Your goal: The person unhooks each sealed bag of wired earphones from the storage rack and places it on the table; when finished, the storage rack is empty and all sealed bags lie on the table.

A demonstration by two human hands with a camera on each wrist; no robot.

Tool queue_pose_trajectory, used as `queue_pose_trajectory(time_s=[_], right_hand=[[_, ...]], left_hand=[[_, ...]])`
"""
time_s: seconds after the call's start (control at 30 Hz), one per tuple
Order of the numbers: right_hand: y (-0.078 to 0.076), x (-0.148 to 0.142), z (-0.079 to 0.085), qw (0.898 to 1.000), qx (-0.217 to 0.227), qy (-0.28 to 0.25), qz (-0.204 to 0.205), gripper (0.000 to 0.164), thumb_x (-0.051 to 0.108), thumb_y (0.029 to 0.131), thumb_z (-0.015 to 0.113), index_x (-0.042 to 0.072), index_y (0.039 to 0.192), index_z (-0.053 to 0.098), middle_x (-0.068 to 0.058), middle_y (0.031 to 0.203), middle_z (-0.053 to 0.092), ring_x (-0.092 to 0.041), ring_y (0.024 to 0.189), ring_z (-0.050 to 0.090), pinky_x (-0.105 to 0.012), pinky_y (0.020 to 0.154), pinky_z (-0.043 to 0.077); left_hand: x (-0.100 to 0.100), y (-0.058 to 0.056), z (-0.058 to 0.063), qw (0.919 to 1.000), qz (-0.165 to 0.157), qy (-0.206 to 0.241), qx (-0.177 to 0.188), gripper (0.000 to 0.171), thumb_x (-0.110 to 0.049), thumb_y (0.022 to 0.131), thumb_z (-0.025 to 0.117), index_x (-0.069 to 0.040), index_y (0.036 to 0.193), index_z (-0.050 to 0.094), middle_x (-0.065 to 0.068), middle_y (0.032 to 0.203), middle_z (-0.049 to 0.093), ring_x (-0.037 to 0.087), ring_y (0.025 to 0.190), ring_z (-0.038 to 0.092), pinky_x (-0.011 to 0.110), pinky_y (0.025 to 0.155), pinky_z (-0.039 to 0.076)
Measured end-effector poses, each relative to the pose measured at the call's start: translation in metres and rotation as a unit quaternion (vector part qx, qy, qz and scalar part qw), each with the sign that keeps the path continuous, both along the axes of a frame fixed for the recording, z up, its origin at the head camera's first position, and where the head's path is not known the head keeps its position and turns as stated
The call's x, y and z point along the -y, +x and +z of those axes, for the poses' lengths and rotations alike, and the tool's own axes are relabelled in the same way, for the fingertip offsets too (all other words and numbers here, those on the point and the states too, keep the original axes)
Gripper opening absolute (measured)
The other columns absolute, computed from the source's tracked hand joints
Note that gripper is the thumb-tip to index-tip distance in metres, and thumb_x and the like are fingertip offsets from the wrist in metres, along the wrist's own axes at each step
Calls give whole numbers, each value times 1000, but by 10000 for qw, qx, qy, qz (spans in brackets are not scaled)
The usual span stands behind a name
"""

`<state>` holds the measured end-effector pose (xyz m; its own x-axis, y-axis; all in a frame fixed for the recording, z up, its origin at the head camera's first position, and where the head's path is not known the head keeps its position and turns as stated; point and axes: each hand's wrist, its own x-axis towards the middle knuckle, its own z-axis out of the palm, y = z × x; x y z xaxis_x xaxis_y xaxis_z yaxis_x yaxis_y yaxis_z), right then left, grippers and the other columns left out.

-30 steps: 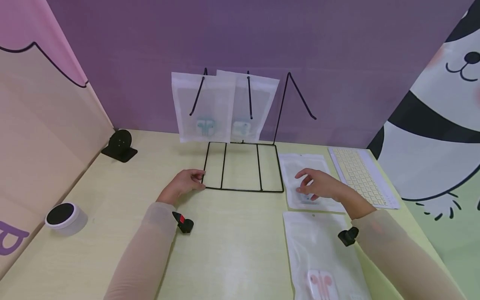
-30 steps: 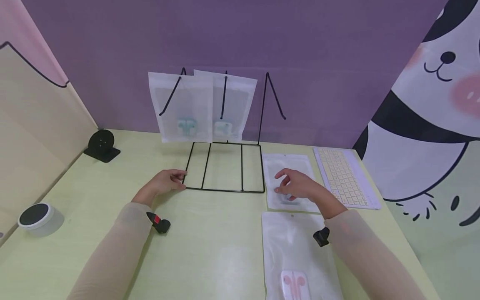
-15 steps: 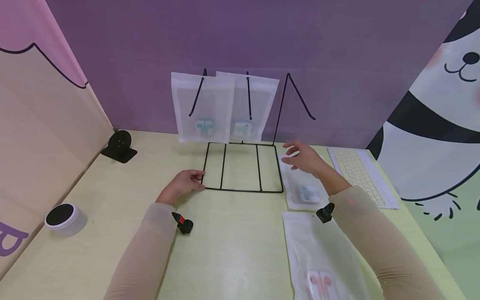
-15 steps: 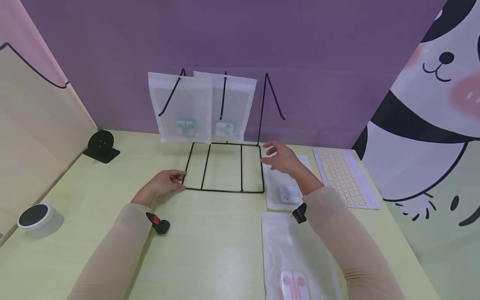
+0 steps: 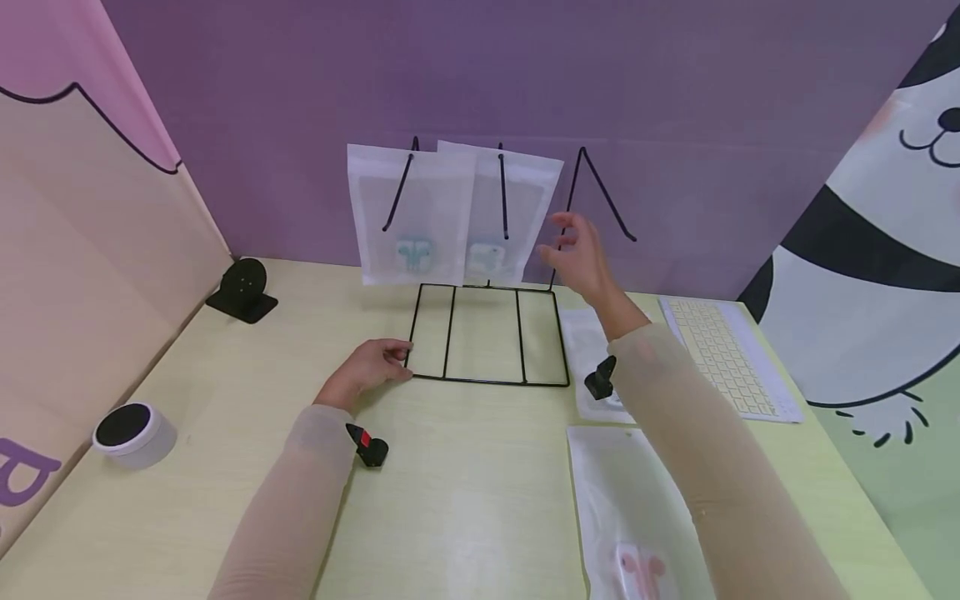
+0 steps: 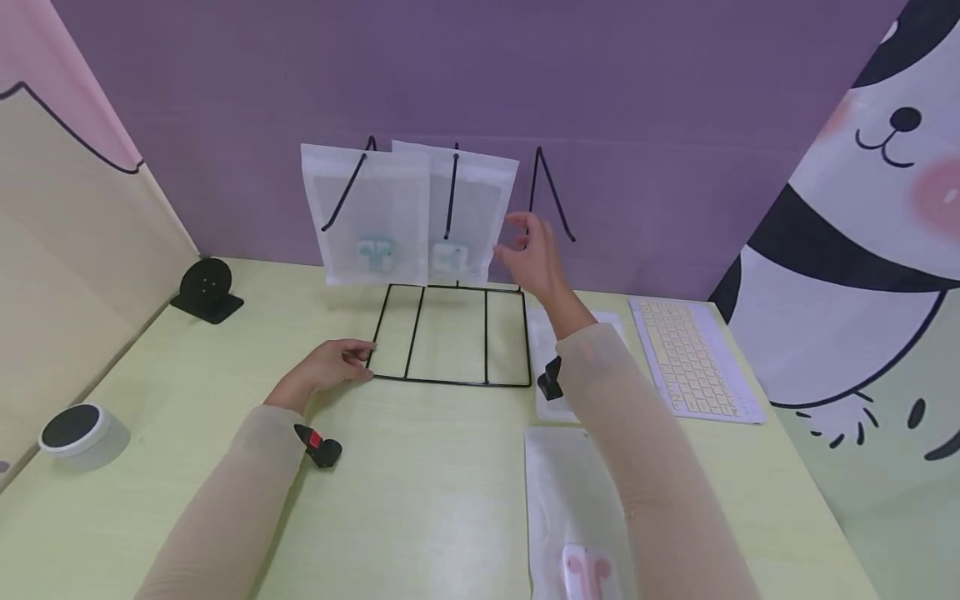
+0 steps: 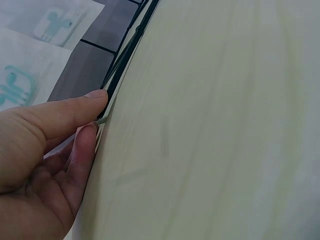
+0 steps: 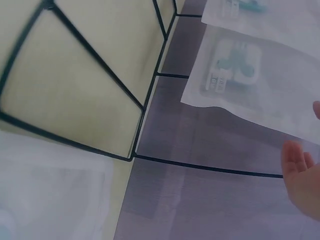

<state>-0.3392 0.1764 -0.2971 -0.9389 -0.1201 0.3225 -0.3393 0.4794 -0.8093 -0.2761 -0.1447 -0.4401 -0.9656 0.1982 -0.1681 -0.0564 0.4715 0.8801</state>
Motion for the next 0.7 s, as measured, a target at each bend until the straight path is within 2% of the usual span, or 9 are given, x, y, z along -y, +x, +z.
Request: queue_pose_trajectory(time_s=[0.17, 0.3, 0.4, 0.57, 0.7], right_hand=[[-13, 7, 7, 9988, -428, -242, -33, 51, 10, 90, 70, 7, 137, 50, -15, 145, 32, -33, 128, 40, -42, 99, 38], [-19, 11, 11, 9979, -604, -219, -48, 53, 9, 90, 71, 9, 138, 49, -11, 145, 35, -27, 131, 38, -39, 105, 32], [-21, 15, 13, 9973, -678, -256, -124, 54, 9, 90, 71, 11, 138, 48, -8, 143, 40, -22, 126, 42, -36, 102, 32], [-21, 23, 16, 9957, -699, -551, -264, 53, 6, 90, 70, 13, 138, 47, -9, 129, 47, -22, 107, 51, -32, 84, 43], [-20, 29, 18, 9939, -886, -572, -310, 48, 4, 91, 68, 11, 135, 51, -12, 119, 49, -21, 94, 53, -31, 74, 48]], left_hand=[[0, -1, 0, 10000, 6, -2, 11, 51, 0, 87, 72, -1, 135, 56, 8, 110, 55, 22, 97, 50, 34, 88, 40], [-1, -1, -1, 10000, 9, 0, 29, 51, 0, 87, 73, -2, 135, 57, 8, 110, 55, 22, 97, 50, 35, 88, 40], [-1, -1, 0, 10000, 19, -12, 13, 51, -1, 86, 73, -3, 135, 57, 8, 111, 55, 22, 99, 51, 34, 89, 40], [-1, 0, 2, 10000, -55, 54, 0, 52, -1, 87, 72, -2, 137, 55, 9, 112, 55, 23, 100, 51, 35, 88, 41], [-1, 1, 4, 10000, -78, 16, -29, 52, -1, 87, 72, -1, 136, 56, 10, 111, 55, 23, 98, 50, 34, 86, 41]])
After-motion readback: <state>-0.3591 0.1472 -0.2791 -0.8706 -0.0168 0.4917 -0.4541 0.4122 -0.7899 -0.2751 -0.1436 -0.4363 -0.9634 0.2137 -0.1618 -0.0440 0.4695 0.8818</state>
